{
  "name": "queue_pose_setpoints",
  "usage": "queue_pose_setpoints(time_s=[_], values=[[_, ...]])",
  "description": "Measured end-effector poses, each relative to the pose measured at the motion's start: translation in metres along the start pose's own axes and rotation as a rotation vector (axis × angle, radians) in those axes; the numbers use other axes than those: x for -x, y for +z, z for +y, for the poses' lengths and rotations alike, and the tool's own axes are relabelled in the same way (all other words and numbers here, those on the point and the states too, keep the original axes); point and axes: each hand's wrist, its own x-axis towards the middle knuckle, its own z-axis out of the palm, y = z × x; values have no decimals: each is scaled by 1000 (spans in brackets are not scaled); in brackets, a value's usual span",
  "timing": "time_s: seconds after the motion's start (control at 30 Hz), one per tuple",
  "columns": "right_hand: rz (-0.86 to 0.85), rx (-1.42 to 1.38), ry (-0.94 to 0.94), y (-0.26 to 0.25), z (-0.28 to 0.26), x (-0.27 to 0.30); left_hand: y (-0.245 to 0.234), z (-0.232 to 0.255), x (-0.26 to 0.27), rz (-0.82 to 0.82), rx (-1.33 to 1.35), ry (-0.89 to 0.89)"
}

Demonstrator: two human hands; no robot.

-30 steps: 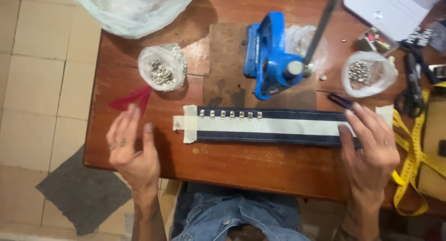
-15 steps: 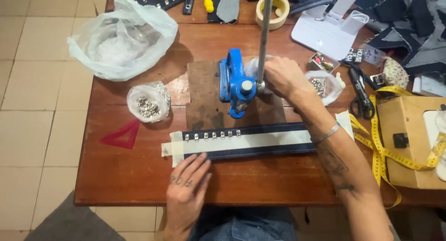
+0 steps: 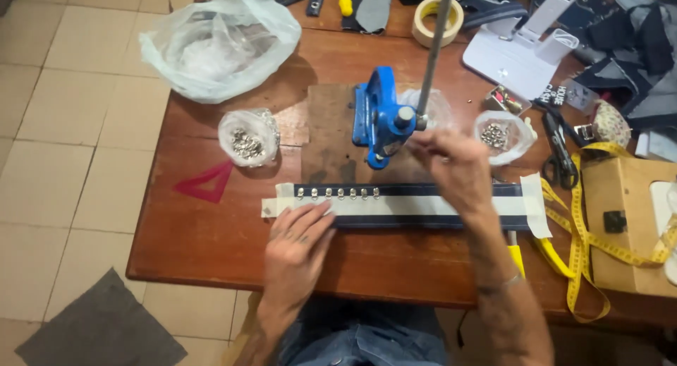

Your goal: The person uses a blue hand press to attach metal rivets to a black and white fabric belt. They repeatedly position the belt under the press, insert rivets, and pull the lever to secure them in place.

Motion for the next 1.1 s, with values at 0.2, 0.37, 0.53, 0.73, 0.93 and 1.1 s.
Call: queue_pose_setpoints(time_s=[0.2,0.37,0.53,0.73,0.93,1.1], values=[[211,-34,35,25,-38,27,55,-8,-32,-158,-23,-21],[231,-363,450,32,-22,102,110,-18,-50,-159,-134,-55],[394,-836,725,28,6,158,144,-17,-53,-201,-217,-46],[351,-680,775,7,1,120,118,-8,-76,-392,-33,-138],[120,-384,559,-10,-1,55,113,-9,-76,-424,140,-162],[-303,-156,463,6,7,8,112,-11,-69,-358,199,-156]])
